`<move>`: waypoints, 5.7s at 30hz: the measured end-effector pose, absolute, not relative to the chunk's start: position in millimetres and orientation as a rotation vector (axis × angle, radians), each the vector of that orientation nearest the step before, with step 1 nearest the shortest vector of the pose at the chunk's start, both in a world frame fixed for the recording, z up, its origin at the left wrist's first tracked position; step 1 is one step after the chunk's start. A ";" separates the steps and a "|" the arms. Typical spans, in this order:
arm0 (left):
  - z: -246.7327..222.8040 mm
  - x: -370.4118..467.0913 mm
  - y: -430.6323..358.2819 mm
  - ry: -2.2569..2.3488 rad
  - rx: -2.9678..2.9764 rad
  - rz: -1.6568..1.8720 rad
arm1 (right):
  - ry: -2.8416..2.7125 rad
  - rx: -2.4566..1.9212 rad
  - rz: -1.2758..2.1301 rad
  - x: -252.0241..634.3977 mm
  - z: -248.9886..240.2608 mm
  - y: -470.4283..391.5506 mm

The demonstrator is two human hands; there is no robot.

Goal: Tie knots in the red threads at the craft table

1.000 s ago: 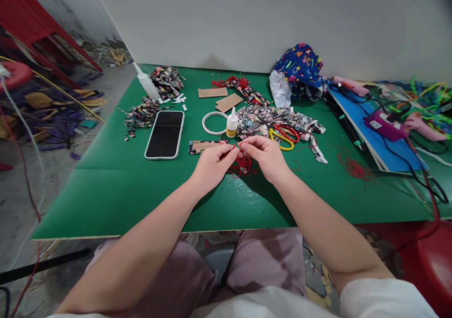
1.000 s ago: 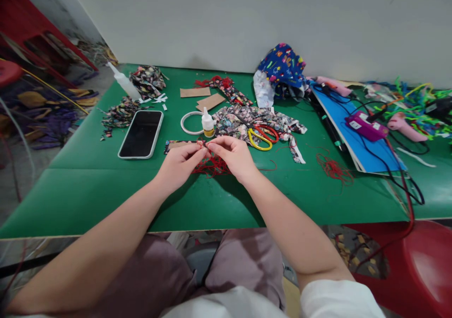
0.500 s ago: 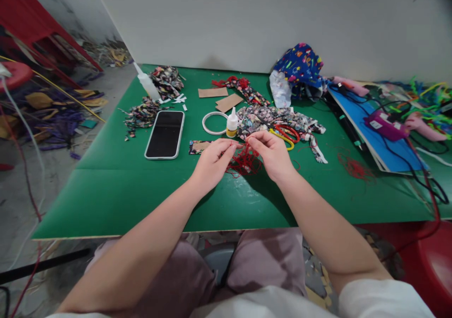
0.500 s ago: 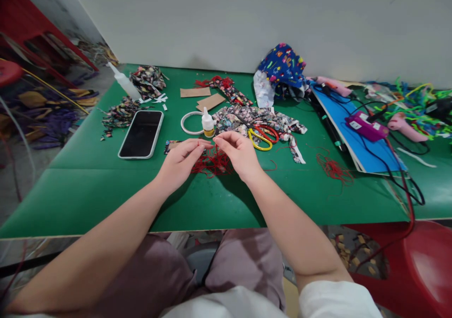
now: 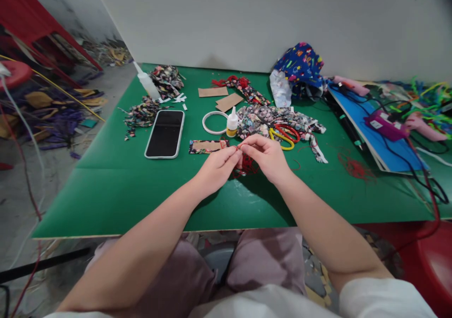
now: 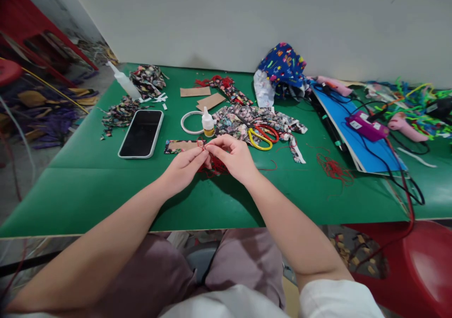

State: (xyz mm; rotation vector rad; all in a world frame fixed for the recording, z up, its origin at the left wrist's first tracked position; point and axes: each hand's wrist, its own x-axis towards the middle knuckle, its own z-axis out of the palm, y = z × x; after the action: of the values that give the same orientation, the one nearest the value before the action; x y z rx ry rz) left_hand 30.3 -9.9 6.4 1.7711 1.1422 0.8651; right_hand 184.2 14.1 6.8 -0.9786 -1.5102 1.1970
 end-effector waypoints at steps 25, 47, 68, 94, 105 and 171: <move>6.1 30.6 -7.7 1.480 2.337 0.639 | -1.944 -0.954 0.554 182.6 6.0 10.1; 8.8 30.9 -4.8 1.028 1.378 1.006 | -1.680 -1.096 0.926 181.9 3.5 13.6; 4.2 29.1 -3.2 1.112 1.203 1.083 | -1.482 -1.113 1.080 180.1 4.5 13.0; 7.8 28.1 -5.8 1.338 1.671 1.085 | -1.774 -1.007 0.754 182.0 7.5 9.1; 3.3 25.4 -5.6 1.488 1.998 1.015 | -2.054 -0.921 0.407 188.8 5.0 13.7; 11.7 37.0 -13.4 1.227 1.505 1.236 | -1.556 -0.895 1.110 180.5 4.5 10.4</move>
State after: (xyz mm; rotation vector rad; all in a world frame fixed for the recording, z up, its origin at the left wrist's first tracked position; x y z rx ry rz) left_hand 37.0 -13.4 11.7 1.5051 1.2272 1.2363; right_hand 180.5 10.4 4.5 -0.8952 -1.5560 1.1097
